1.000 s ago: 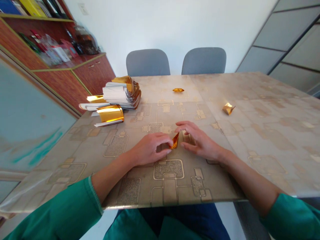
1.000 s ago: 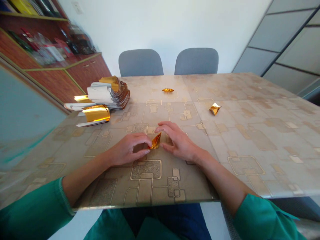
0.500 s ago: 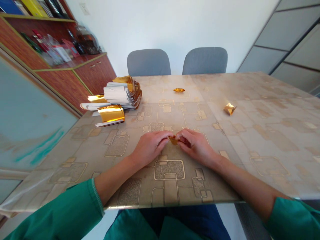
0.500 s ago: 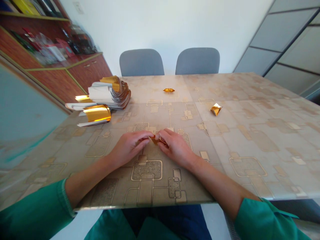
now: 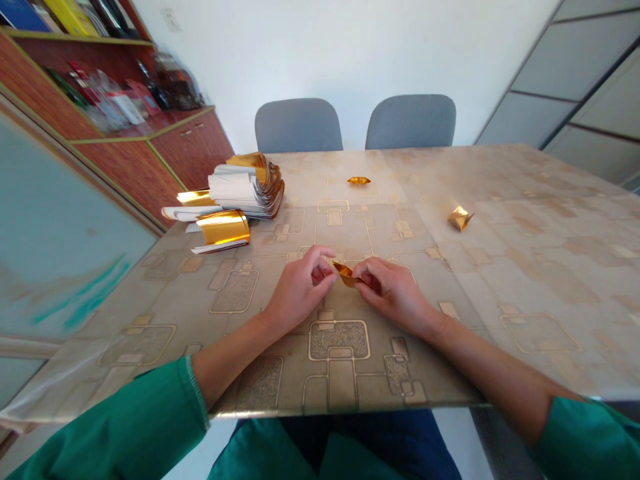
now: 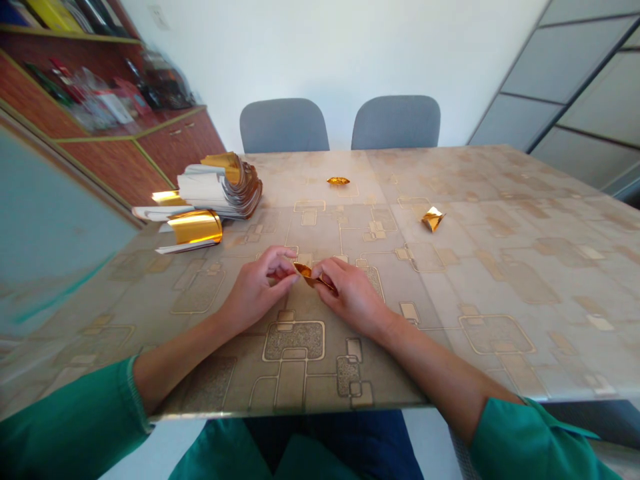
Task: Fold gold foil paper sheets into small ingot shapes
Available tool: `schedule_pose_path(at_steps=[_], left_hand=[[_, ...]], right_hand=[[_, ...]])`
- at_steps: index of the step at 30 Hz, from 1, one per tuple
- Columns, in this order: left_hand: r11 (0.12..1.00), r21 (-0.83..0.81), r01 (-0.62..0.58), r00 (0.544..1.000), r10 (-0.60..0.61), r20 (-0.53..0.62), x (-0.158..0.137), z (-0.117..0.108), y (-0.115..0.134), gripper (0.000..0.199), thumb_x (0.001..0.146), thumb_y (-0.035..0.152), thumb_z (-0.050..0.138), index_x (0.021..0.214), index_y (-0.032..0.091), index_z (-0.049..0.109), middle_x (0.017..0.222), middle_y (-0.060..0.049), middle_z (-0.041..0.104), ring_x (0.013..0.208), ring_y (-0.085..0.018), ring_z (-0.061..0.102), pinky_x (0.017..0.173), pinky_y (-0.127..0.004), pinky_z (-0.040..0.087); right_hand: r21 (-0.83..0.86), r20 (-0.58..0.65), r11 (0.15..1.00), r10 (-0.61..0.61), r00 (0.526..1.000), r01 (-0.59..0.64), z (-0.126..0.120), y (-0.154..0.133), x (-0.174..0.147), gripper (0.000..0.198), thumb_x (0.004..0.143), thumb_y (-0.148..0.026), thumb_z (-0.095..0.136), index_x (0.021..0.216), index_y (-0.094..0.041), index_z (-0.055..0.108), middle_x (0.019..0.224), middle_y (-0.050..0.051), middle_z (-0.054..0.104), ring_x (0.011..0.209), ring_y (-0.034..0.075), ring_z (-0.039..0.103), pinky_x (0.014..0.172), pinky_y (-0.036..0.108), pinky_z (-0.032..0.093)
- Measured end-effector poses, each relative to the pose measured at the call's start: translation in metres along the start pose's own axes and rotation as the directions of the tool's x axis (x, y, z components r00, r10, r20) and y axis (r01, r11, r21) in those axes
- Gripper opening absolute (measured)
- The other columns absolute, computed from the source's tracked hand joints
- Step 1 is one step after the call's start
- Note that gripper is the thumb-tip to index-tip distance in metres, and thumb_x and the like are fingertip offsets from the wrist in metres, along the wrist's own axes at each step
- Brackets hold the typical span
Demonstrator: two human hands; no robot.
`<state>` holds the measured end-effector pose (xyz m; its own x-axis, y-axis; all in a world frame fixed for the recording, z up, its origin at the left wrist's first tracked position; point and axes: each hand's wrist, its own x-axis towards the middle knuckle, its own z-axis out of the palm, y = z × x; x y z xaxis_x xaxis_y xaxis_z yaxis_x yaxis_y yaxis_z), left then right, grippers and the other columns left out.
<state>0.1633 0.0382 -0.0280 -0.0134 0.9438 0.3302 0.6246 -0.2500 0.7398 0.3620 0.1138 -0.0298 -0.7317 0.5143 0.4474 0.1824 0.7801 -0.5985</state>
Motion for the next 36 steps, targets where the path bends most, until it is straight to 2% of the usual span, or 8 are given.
schedule_pose_path(at_steps=[8,11,15,20,25,27,31,36], left_hand=[[0.996,0.007,-0.088,0.996,0.088,0.019,-0.001,0.003,0.002,0.020,0.090,0.015,0.057,0.109,0.021,0.053,0.089,0.000,0.069,0.077,-0.013,0.067,0.073,-0.025,0.051],[0.980,0.060,-0.188,0.981,0.185,0.048,0.001,0.000,0.003,0.012,0.091,0.010,0.052,0.095,0.020,0.059,0.085,0.001,0.068,0.077,-0.012,0.064,0.073,-0.024,0.048],[0.980,0.051,-0.194,0.980,0.191,0.047,0.005,-0.005,0.002,0.016,0.089,0.006,0.051,0.090,0.018,0.061,0.082,0.002,0.067,0.076,-0.012,0.063,0.073,-0.023,0.047],[0.975,0.077,-0.210,0.973,0.200,0.114,0.008,-0.005,-0.003,0.016,0.089,0.006,0.051,0.089,0.018,0.061,0.084,0.001,0.068,0.079,-0.013,0.064,0.074,-0.023,0.048],[0.902,0.296,-0.315,0.944,0.267,0.192,0.001,-0.005,0.003,0.020,0.094,0.016,0.051,0.112,0.020,0.059,0.102,-0.003,0.071,0.086,-0.016,0.066,0.074,-0.027,0.050],[0.878,0.350,-0.327,0.939,0.263,0.220,-0.003,-0.006,0.008,0.021,0.093,0.020,0.056,0.113,0.021,0.059,0.096,-0.002,0.072,0.079,-0.016,0.067,0.069,-0.026,0.049],[0.905,0.274,-0.325,0.931,0.257,0.259,-0.006,-0.009,0.014,0.014,0.091,0.024,0.061,0.105,0.022,0.060,0.081,0.004,0.071,0.068,-0.011,0.065,0.063,-0.022,0.046],[0.877,0.229,-0.422,0.874,0.326,0.361,-0.005,-0.009,0.010,0.014,0.095,0.026,0.057,0.109,0.024,0.061,0.088,0.003,0.073,0.072,-0.010,0.066,0.066,-0.021,0.047]], right_hand=[[-0.003,-0.002,1.000,0.014,1.000,-0.014,0.001,-0.001,0.001,0.008,0.086,-0.013,0.057,0.090,-0.019,0.056,0.074,-0.003,0.054,0.062,0.010,0.048,0.057,0.021,0.034],[0.040,0.079,0.999,-0.019,0.997,0.016,-0.006,-0.006,0.001,0.003,0.091,-0.022,0.057,0.093,-0.019,0.057,0.073,-0.003,0.055,0.064,0.011,0.050,0.059,0.022,0.037],[0.117,0.200,0.988,-0.122,0.972,0.099,-0.016,-0.008,0.002,0.020,0.099,-0.020,0.040,0.108,-0.018,0.058,0.089,0.002,0.064,0.077,0.012,0.057,0.071,0.025,0.043],[0.011,0.262,0.989,-0.143,0.954,0.146,-0.014,0.000,0.000,0.018,0.095,-0.015,0.047,0.108,-0.019,0.060,0.094,0.004,0.062,0.083,0.015,0.057,0.074,0.027,0.045],[0.031,0.203,0.988,-0.157,0.966,0.154,-0.012,0.003,-0.001,0.011,0.098,-0.019,0.052,0.092,-0.020,0.061,0.090,0.002,0.060,0.083,0.013,0.057,0.074,0.024,0.045],[0.042,0.177,0.988,-0.153,0.972,0.148,-0.013,0.002,-0.001,0.011,0.098,-0.020,0.052,0.091,-0.020,0.062,0.091,0.002,0.062,0.084,0.012,0.058,0.074,0.024,0.045],[0.051,0.139,0.987,-0.161,0.977,0.156,-0.015,0.001,0.000,0.011,0.097,-0.020,0.054,0.091,-0.020,0.063,0.089,0.002,0.063,0.082,0.012,0.060,0.071,0.023,0.045],[0.075,0.093,0.990,-0.128,0.987,0.121,-0.017,0.000,0.001,0.009,0.093,-0.016,0.058,0.085,-0.019,0.062,0.080,-0.001,0.063,0.072,0.010,0.059,0.063,0.020,0.042]])
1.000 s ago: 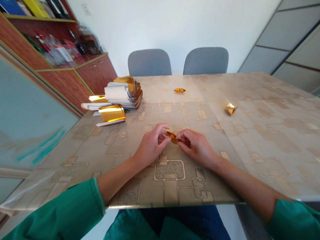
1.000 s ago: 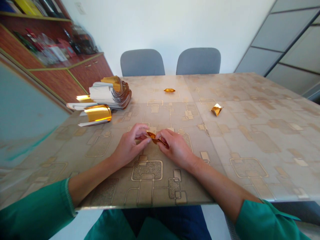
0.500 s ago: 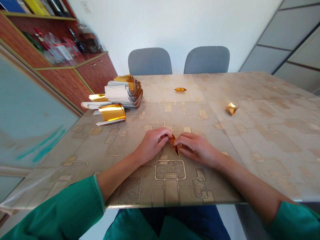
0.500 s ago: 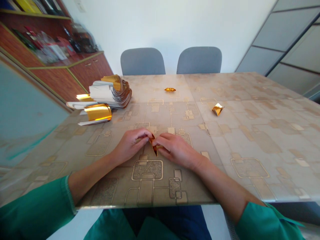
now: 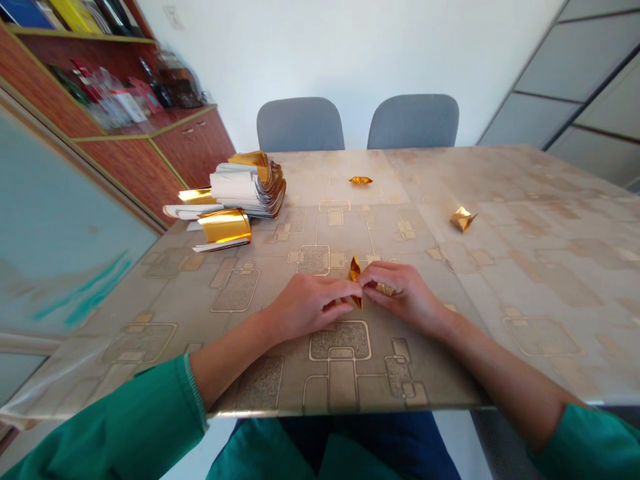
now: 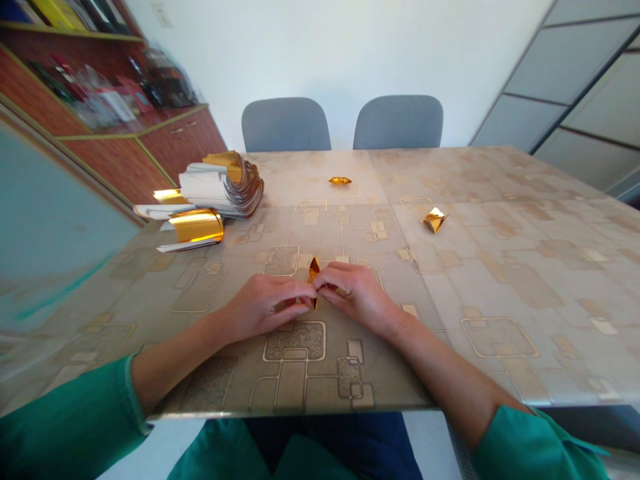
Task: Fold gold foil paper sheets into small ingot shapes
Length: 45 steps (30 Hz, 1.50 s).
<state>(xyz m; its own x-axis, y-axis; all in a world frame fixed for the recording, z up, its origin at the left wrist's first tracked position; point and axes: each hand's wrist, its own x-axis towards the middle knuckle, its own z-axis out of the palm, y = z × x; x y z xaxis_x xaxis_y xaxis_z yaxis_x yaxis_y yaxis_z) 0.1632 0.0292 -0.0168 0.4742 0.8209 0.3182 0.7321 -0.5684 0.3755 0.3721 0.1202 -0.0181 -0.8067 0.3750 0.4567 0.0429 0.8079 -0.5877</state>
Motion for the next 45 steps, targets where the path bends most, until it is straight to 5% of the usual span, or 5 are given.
schedule_pose_path(at_steps=[15,25,37,45], left_hand=[[0.999,0.017,0.046,0.996,-0.045,-0.072,-0.0001,0.0052,-0.0052,0.017,0.099,0.033,0.054,0.093,0.020,0.062,0.082,0.002,0.070,0.067,-0.011,0.064,0.061,-0.020,0.044],[0.985,-0.130,0.110,0.992,-0.117,-0.048,0.0013,0.0049,-0.0058,0.010,0.094,0.029,0.061,0.101,0.021,0.064,0.089,0.002,0.072,0.069,-0.010,0.064,0.064,-0.021,0.045],[0.949,-0.258,0.180,0.963,-0.223,-0.150,0.0045,0.0100,-0.0036,0.016,0.093,0.030,0.062,0.083,0.018,0.065,0.070,0.003,0.067,0.060,-0.009,0.058,0.059,-0.021,0.040],[0.956,-0.268,0.118,0.970,-0.168,-0.175,0.0042,0.0097,-0.0050,0.009,0.093,0.027,0.062,0.092,0.019,0.067,0.084,0.001,0.070,0.072,-0.011,0.063,0.069,-0.023,0.046]], right_hand=[[0.013,0.141,0.999,0.043,0.989,-0.046,-0.0021,-0.0047,-0.0003,0.002,0.092,-0.021,0.058,0.092,-0.021,0.060,0.085,0.000,0.062,0.074,0.011,0.058,0.066,0.023,0.044],[0.004,0.097,1.000,0.017,0.995,-0.018,-0.0027,-0.0033,-0.0002,0.006,0.096,-0.023,0.057,0.091,-0.021,0.059,0.088,0.001,0.062,0.080,0.011,0.059,0.069,0.022,0.044],[-0.002,0.076,1.000,0.017,0.997,-0.017,-0.0015,0.0004,0.0014,0.007,0.096,-0.025,0.057,0.092,-0.020,0.061,0.087,0.001,0.065,0.081,0.012,0.061,0.069,0.023,0.045],[0.002,0.060,0.999,0.049,0.997,-0.049,-0.0006,-0.0001,-0.0007,0.004,0.094,-0.022,0.060,0.097,-0.020,0.061,0.090,0.002,0.065,0.082,0.013,0.062,0.071,0.024,0.046]])
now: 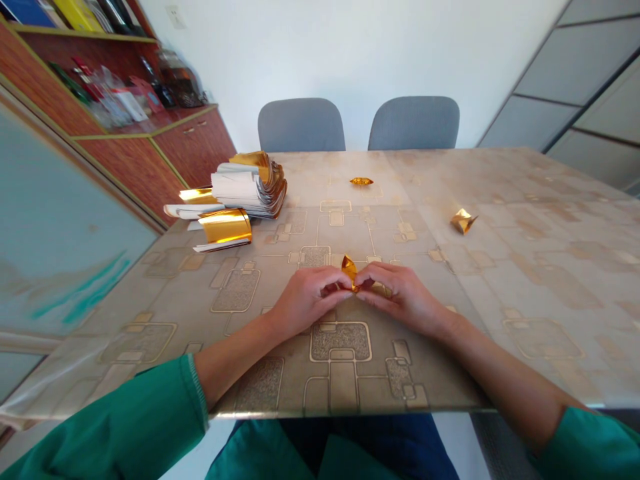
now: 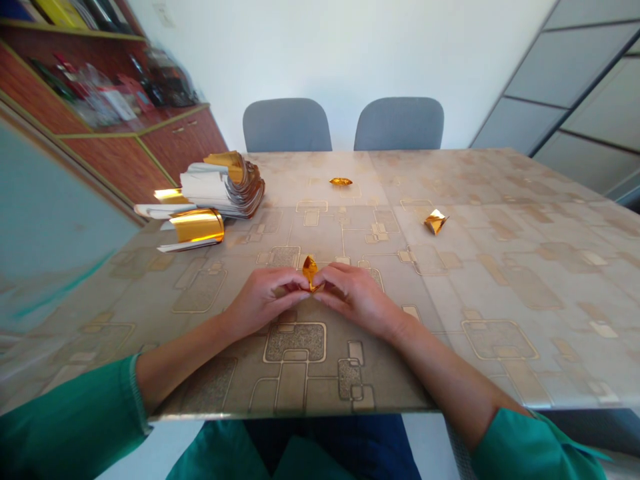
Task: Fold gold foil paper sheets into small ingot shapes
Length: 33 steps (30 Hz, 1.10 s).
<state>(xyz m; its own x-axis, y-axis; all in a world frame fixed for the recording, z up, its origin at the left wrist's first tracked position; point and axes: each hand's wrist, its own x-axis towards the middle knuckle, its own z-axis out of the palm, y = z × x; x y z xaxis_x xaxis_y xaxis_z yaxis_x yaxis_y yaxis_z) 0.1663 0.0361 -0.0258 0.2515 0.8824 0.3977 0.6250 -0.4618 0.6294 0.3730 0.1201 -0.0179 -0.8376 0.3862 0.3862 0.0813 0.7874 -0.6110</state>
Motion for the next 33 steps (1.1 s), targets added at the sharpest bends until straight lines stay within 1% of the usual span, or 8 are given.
schedule_pose_path(at_steps=[7,11,14,19,23,27,30,33], left_hand=[[0.997,0.026,0.077,0.997,-0.077,0.027,0.0010,0.0024,0.0029,0.015,0.092,0.029,0.061,0.084,0.018,0.066,0.073,0.002,0.066,0.064,-0.011,0.058,0.061,-0.022,0.041],[0.999,0.024,0.040,0.999,-0.041,0.010,0.0008,0.0032,0.0043,0.016,0.094,0.030,0.059,0.086,0.018,0.066,0.076,0.001,0.068,0.066,-0.011,0.059,0.063,-0.023,0.043],[0.999,0.031,0.028,0.999,-0.027,-0.024,-0.0004,0.0046,0.0031,0.014,0.094,0.028,0.059,0.086,0.019,0.066,0.077,0.001,0.068,0.067,-0.011,0.060,0.064,-0.023,0.043],[0.997,0.052,0.054,0.998,-0.052,-0.040,-0.0011,0.0054,0.0017,0.011,0.092,0.026,0.062,0.086,0.019,0.066,0.076,0.002,0.068,0.066,-0.011,0.060,0.064,-0.022,0.044],[0.992,0.086,0.088,0.996,-0.086,-0.020,-0.0009,0.0039,0.0033,0.011,0.090,0.027,0.065,0.083,0.018,0.067,0.072,0.002,0.067,0.063,-0.011,0.059,0.061,-0.022,0.043],[0.996,0.020,0.091,0.996,-0.091,-0.002,-0.0025,0.0029,0.0026,0.008,0.089,0.026,0.066,0.094,0.020,0.066,0.080,0.002,0.071,0.067,-0.011,0.063,0.065,-0.023,0.047],[0.992,-0.085,0.094,0.994,-0.099,-0.047,-0.0035,0.0020,-0.0003,0.018,0.090,0.024,0.064,0.108,0.020,0.063,0.087,0.001,0.072,0.072,-0.011,0.066,0.068,-0.022,0.051],[0.997,-0.062,0.048,0.997,-0.052,-0.062,-0.0029,0.0005,-0.0029,0.015,0.091,0.022,0.063,0.106,0.021,0.064,0.087,0.001,0.072,0.071,-0.009,0.065,0.068,-0.021,0.050]], right_hand=[[-0.009,0.017,1.000,-0.020,1.000,0.020,0.0018,0.0023,0.0012,0.006,0.096,-0.022,0.057,0.091,-0.020,0.060,0.087,0.001,0.064,0.080,0.012,0.061,0.068,0.023,0.045],[0.012,0.017,1.000,-0.015,1.000,0.014,0.0017,0.0025,0.0001,0.001,0.094,-0.021,0.059,0.095,-0.020,0.060,0.089,0.001,0.065,0.081,0.012,0.061,0.070,0.023,0.046],[0.006,0.008,1.000,0.004,1.000,-0.004,0.0017,0.0023,-0.0006,0.008,0.092,-0.017,0.060,0.100,-0.021,0.059,0.090,0.001,0.065,0.079,0.012,0.061,0.070,0.024,0.046],[-0.020,0.008,1.000,0.006,1.000,-0.005,0.0013,0.0043,0.0003,0.002,0.093,-0.018,0.058,0.094,-0.019,0.059,0.087,0.001,0.063,0.078,0.013,0.059,0.068,0.024,0.044],[-0.023,0.014,1.000,-0.013,1.000,0.013,0.0009,0.0056,0.0005,0.005,0.096,-0.019,0.056,0.092,-0.020,0.060,0.089,0.002,0.063,0.082,0.013,0.060,0.071,0.024,0.045],[-0.022,-0.009,1.000,0.000,1.000,0.000,-0.0006,0.0053,-0.0009,0.004,0.095,-0.018,0.057,0.092,-0.019,0.060,0.089,0.002,0.063,0.081,0.013,0.060,0.071,0.024,0.045],[-0.023,-0.026,1.000,0.005,1.000,-0.006,-0.0013,0.0060,-0.0016,0.003,0.094,-0.017,0.059,0.092,-0.019,0.060,0.090,0.002,0.062,0.081,0.013,0.060,0.071,0.024,0.045],[-0.034,-0.029,0.999,-0.012,1.000,0.011,-0.0008,0.0067,-0.0013,0.004,0.093,-0.016,0.059,0.092,-0.019,0.060,0.090,0.002,0.062,0.081,0.013,0.060,0.071,0.025,0.046]])
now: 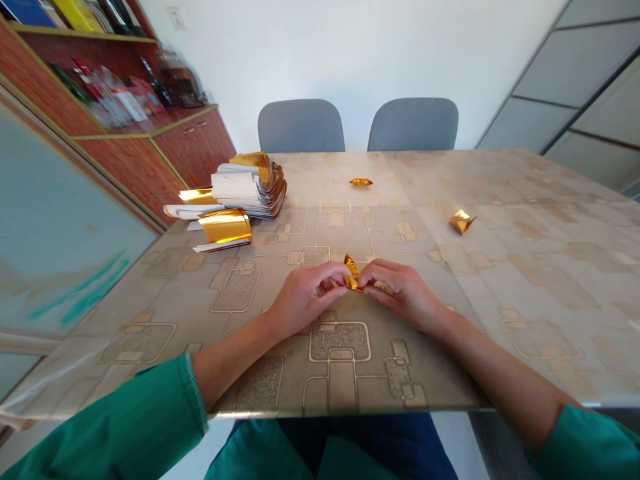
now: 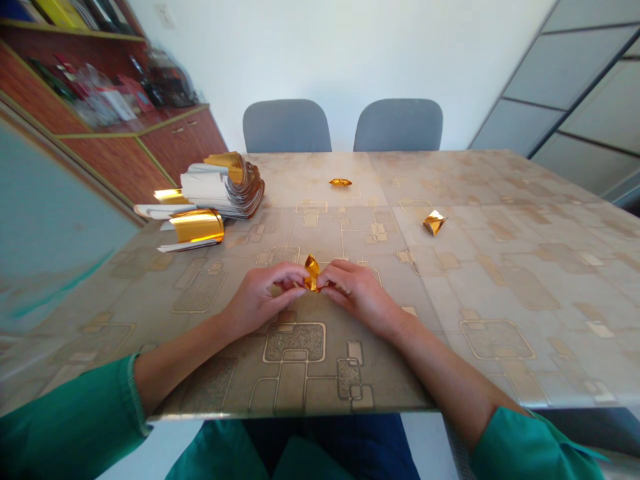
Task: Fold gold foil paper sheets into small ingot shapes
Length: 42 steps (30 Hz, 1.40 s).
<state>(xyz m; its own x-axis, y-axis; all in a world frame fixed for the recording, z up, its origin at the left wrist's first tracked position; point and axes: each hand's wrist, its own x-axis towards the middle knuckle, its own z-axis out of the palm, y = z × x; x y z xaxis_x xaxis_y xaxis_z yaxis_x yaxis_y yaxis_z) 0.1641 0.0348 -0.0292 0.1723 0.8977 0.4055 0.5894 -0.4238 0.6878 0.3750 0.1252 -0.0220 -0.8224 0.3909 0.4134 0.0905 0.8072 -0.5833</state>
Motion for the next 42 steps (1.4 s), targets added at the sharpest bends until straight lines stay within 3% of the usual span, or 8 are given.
schedule_pose_path(at_steps=[5,9,17,25,30,36,42], left_hand=[[0.989,0.092,-0.117,0.992,0.112,0.059,0.001,-0.001,-0.001,0.004,0.092,0.022,0.064,0.095,0.020,0.067,0.088,0.001,0.072,0.071,-0.009,0.063,0.068,-0.021,0.047],[0.981,0.111,-0.159,0.987,0.155,0.045,0.001,-0.001,0.000,0.006,0.094,0.021,0.061,0.091,0.019,0.067,0.086,0.001,0.071,0.074,-0.010,0.064,0.069,-0.021,0.047],[0.984,0.165,-0.074,0.997,0.066,0.050,0.001,0.002,-0.002,0.004,0.091,0.021,0.064,0.090,0.018,0.066,0.080,0.001,0.070,0.068,-0.011,0.061,0.065,-0.022,0.044],[0.987,0.102,-0.126,0.984,0.111,0.136,0.001,-0.004,-0.001,0.003,0.091,0.020,0.060,0.092,0.019,0.063,0.083,0.001,0.066,0.072,-0.011,0.061,0.069,-0.023,0.045],[0.990,0.114,-0.089,0.988,0.073,0.134,0.002,-0.004,0.002,0.007,0.086,0.016,0.058,0.092,0.019,0.061,0.084,0.001,0.066,0.072,-0.011,0.062,0.070,-0.024,0.047],[0.962,0.271,0.017,0.997,0.003,-0.072,-0.001,0.001,0.005,0.030,0.089,0.018,0.055,0.119,0.019,0.055,0.077,0.003,0.069,0.064,-0.012,0.064,0.063,-0.023,0.047],[0.813,0.561,-0.153,0.978,0.205,-0.029,-0.008,0.006,0.016,0.026,0.093,0.018,0.049,0.115,0.022,0.062,0.075,0.002,0.072,0.056,-0.012,0.063,0.052,-0.021,0.042]], right_hand=[[-0.002,-0.001,1.000,-0.029,1.000,0.029,0.001,-0.003,0.001,0.004,0.094,-0.017,0.058,0.093,-0.020,0.060,0.090,0.003,0.062,0.083,0.014,0.059,0.072,0.026,0.047],[0.001,0.015,1.000,-0.029,0.999,0.029,0.000,-0.004,0.001,0.005,0.094,-0.017,0.058,0.096,-0.020,0.061,0.092,0.003,0.062,0.085,0.014,0.060,0.073,0.026,0.048],[0.001,0.024,0.999,-0.033,0.999,0.033,0.000,-0.001,0.001,0.006,0.097,-0.022,0.057,0.093,-0.021,0.061,0.089,0.001,0.062,0.083,0.013,0.060,0.072,0.024,0.046],[0.012,0.067,1.000,0.018,0.998,-0.019,-0.004,0.003,0.001,0.011,0.095,-0.016,0.057,0.103,-0.022,0.063,0.097,0.003,0.063,0.089,0.014,0.060,0.077,0.026,0.046],[-0.068,0.029,0.998,-0.016,0.999,0.018,-0.005,0.002,0.002,0.010,0.095,-0.019,0.056,0.097,-0.023,0.065,0.091,0.002,0.057,0.089,0.015,0.056,0.076,0.027,0.044],[-0.211,-0.055,0.977,-0.010,0.998,-0.002,-0.001,-0.003,0.002,0.005,0.091,-0.018,0.060,0.091,-0.020,0.065,0.090,0.004,0.056,0.088,0.018,0.052,0.075,0.029,0.041],[-0.398,-0.097,0.917,0.005,0.995,-0.044,0.005,-0.010,0.003,0.006,0.086,-0.014,0.060,0.084,-0.019,0.062,0.078,0.002,0.060,0.078,0.018,0.050,0.071,0.031,0.031]])
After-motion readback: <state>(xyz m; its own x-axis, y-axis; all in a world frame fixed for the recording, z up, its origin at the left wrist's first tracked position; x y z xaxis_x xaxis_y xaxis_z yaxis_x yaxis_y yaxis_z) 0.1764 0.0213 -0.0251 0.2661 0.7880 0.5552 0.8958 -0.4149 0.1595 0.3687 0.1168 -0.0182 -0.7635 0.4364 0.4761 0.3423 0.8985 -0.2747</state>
